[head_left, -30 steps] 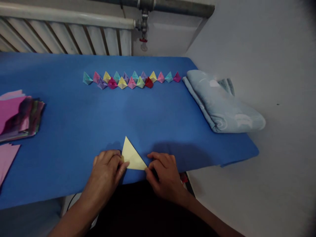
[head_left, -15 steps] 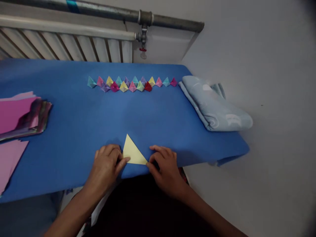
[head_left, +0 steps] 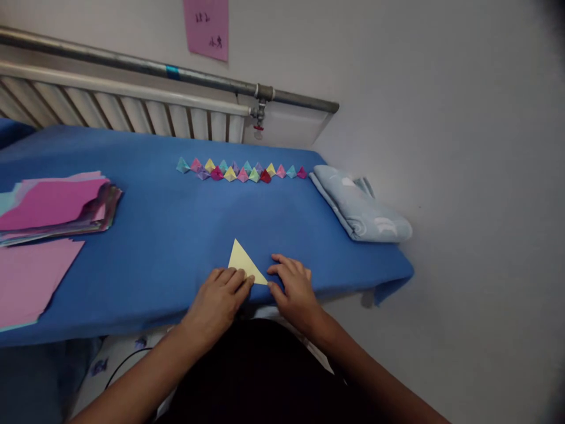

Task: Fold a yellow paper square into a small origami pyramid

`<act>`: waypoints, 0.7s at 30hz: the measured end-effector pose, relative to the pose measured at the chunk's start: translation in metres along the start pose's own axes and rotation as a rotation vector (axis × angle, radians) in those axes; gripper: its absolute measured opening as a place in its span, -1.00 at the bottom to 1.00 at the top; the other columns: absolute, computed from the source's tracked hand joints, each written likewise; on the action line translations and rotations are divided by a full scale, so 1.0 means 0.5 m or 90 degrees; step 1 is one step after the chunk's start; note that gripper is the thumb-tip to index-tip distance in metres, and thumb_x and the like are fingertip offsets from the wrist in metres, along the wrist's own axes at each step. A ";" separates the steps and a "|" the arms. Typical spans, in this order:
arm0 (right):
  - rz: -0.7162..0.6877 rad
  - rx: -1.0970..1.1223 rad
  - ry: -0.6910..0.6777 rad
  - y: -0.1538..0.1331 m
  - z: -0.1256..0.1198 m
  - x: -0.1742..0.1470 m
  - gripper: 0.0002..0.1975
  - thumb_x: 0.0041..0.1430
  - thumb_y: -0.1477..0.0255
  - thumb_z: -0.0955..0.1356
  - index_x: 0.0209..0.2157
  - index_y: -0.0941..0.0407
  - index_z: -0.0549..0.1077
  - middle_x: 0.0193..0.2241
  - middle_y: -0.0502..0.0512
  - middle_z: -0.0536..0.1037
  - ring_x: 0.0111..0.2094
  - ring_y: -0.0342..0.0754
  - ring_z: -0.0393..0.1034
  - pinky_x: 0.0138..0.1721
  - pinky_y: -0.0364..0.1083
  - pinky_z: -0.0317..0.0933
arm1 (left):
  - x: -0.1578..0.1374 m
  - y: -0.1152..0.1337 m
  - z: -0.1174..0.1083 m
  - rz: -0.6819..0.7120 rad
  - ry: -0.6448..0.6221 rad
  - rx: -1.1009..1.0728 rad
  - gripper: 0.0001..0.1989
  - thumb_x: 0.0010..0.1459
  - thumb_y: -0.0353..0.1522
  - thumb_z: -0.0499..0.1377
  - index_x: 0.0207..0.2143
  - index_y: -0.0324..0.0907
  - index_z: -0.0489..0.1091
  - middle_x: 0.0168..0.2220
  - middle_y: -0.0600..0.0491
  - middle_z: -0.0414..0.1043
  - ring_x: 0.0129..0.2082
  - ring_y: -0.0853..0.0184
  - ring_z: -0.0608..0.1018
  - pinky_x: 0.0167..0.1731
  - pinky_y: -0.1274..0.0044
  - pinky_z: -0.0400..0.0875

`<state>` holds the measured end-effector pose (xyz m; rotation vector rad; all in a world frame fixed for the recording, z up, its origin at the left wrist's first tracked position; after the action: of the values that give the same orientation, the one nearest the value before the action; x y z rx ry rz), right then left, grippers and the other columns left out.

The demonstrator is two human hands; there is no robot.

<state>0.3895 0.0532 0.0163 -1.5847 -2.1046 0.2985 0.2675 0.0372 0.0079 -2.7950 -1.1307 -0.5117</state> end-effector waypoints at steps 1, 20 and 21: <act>-0.046 -0.012 0.005 -0.021 0.001 -0.007 -0.80 0.12 0.54 0.29 -0.19 0.12 0.43 0.04 0.23 0.42 0.04 0.14 0.25 -0.03 0.17 0.10 | -0.001 0.003 0.002 -0.018 -0.018 0.021 -0.58 0.12 -0.59 0.04 0.04 -0.17 0.30 -0.10 -0.05 0.42 -0.14 0.21 0.44 -0.17 0.37 0.26; -0.242 -0.173 -0.033 -0.050 0.066 -0.086 -0.53 0.27 0.35 0.24 0.19 0.17 0.19 0.18 0.15 0.29 0.20 0.04 0.09 0.18 0.10 -0.23 | -0.063 0.008 0.008 -0.156 0.047 0.104 -0.55 0.15 -0.59 -0.09 0.06 -0.23 0.32 0.05 -0.02 0.41 0.03 0.22 0.40 0.06 0.27 0.12; -0.244 -0.175 -0.031 -0.047 0.064 -0.088 -0.53 0.26 0.37 0.25 0.18 0.16 0.20 0.17 0.15 0.31 0.19 0.05 0.10 0.18 0.10 -0.22 | -0.066 0.008 0.007 -0.163 0.051 0.113 -0.54 0.15 -0.60 -0.09 0.06 -0.24 0.32 0.05 -0.03 0.41 0.02 0.21 0.40 0.06 0.27 0.13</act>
<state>0.3628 0.0079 -0.0115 -1.2798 -2.5137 -0.0892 0.2489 0.0134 -0.0065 -2.4723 -1.4484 -0.5107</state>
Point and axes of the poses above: each hand's wrist, its own x-axis towards the middle knuckle, its own z-axis out of the palm, y = z × x, the point moved 8 cm from there along x, towards the middle knuckle
